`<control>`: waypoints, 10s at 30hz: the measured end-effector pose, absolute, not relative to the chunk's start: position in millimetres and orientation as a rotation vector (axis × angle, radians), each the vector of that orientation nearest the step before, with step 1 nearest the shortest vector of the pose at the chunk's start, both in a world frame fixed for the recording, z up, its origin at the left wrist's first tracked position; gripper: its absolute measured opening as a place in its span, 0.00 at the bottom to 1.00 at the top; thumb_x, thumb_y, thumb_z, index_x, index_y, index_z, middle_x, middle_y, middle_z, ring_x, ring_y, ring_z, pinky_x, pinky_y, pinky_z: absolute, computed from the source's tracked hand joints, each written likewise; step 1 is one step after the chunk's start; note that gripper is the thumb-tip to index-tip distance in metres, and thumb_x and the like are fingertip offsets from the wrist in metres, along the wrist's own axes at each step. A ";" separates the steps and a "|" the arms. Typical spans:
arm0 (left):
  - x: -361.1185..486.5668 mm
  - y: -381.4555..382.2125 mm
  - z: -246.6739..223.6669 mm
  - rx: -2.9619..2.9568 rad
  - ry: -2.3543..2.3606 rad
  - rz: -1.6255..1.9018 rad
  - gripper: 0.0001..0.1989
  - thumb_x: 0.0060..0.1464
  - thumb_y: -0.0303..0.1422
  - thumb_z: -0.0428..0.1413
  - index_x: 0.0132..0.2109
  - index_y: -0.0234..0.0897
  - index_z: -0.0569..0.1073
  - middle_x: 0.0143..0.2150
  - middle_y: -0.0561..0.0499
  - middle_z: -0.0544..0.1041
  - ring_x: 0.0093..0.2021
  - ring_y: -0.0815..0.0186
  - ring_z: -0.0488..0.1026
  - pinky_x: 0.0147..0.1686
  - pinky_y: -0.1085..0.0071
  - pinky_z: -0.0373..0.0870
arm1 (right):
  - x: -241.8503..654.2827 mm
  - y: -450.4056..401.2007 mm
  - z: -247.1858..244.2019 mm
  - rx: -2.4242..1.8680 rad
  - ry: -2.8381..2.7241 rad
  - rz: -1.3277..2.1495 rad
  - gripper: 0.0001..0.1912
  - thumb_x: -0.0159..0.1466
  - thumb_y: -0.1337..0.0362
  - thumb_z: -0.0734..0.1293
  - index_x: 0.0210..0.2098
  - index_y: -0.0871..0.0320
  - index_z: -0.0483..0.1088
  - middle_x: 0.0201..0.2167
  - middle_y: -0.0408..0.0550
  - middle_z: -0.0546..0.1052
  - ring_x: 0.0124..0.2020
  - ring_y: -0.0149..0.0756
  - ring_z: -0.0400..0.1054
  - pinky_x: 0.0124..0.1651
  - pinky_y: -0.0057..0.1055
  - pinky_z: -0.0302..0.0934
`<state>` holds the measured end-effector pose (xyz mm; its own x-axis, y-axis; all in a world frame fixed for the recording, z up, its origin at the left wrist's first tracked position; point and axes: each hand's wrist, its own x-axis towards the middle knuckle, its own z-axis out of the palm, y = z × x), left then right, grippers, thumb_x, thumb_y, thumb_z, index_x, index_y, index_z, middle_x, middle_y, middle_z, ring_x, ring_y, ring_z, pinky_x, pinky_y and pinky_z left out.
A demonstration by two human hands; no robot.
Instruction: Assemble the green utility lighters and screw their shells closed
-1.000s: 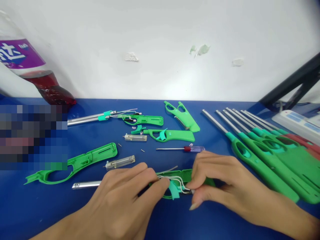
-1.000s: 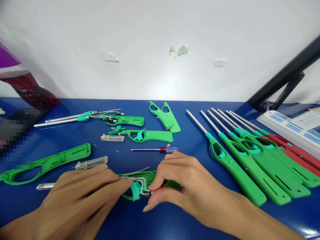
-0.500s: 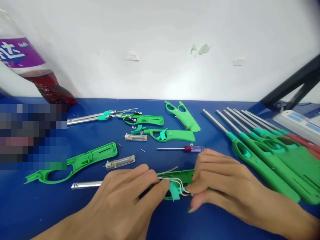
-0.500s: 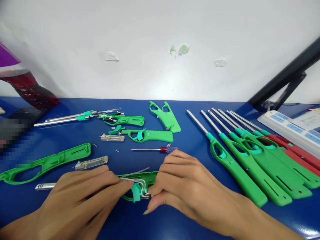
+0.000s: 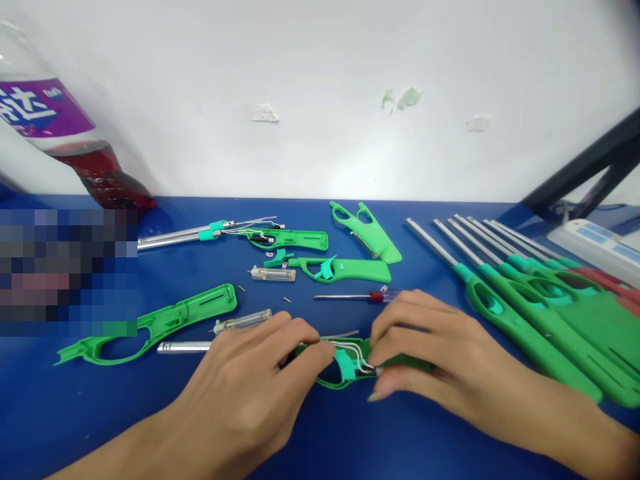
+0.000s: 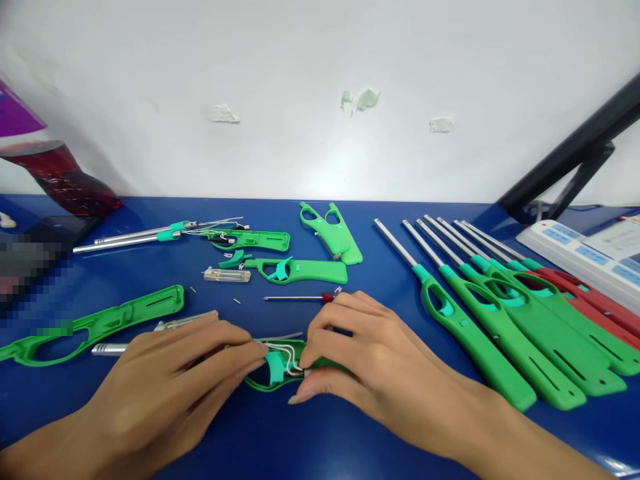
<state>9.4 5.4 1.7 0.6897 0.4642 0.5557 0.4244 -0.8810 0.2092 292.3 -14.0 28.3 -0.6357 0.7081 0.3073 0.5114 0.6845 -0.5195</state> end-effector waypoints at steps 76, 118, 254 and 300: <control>13.4 3.7 6.8 2.869 0.708 0.851 0.07 0.77 0.31 0.56 0.52 0.37 0.78 0.38 0.51 0.77 0.33 0.60 0.73 0.33 0.59 0.71 | 290.2 -21.8 25.8 -0.990 -2.466 0.056 0.08 0.84 0.61 0.60 0.51 0.53 0.70 0.34 0.37 0.76 0.34 0.33 0.72 0.50 0.34 0.60; 15.0 6.6 7.9 2.871 0.688 0.861 0.07 0.78 0.30 0.54 0.46 0.37 0.75 0.41 0.50 0.78 0.36 0.60 0.76 0.35 0.59 0.70 | 282.7 -27.0 18.4 -1.124 -2.594 0.143 0.08 0.80 0.67 0.57 0.43 0.50 0.63 0.30 0.32 0.77 0.27 0.33 0.75 0.42 0.36 0.58; 10.9 7.2 8.0 2.826 0.750 0.775 0.14 0.73 0.20 0.51 0.55 0.37 0.77 0.46 0.47 0.77 0.43 0.57 0.73 0.35 0.60 0.70 | 291.4 -19.8 17.6 -1.119 -2.526 -0.009 0.06 0.83 0.65 0.62 0.52 0.52 0.71 0.41 0.40 0.83 0.39 0.36 0.82 0.38 0.36 0.67; -32.0 76.4 13.4 2.946 1.125 0.755 0.11 0.81 0.33 0.48 0.54 0.41 0.75 0.51 0.48 0.81 0.50 0.54 0.77 0.51 0.56 0.73 | 291.2 -19.5 19.8 -1.099 -2.385 -0.097 0.07 0.82 0.65 0.62 0.52 0.52 0.73 0.42 0.41 0.82 0.37 0.31 0.81 0.32 0.30 0.66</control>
<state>-32.0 76.4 13.4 0.6518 0.6050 0.4572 0.6521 -0.7549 0.0694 291.2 -19.5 19.8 -0.5434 0.6921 0.4751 0.7285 0.6700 -0.1429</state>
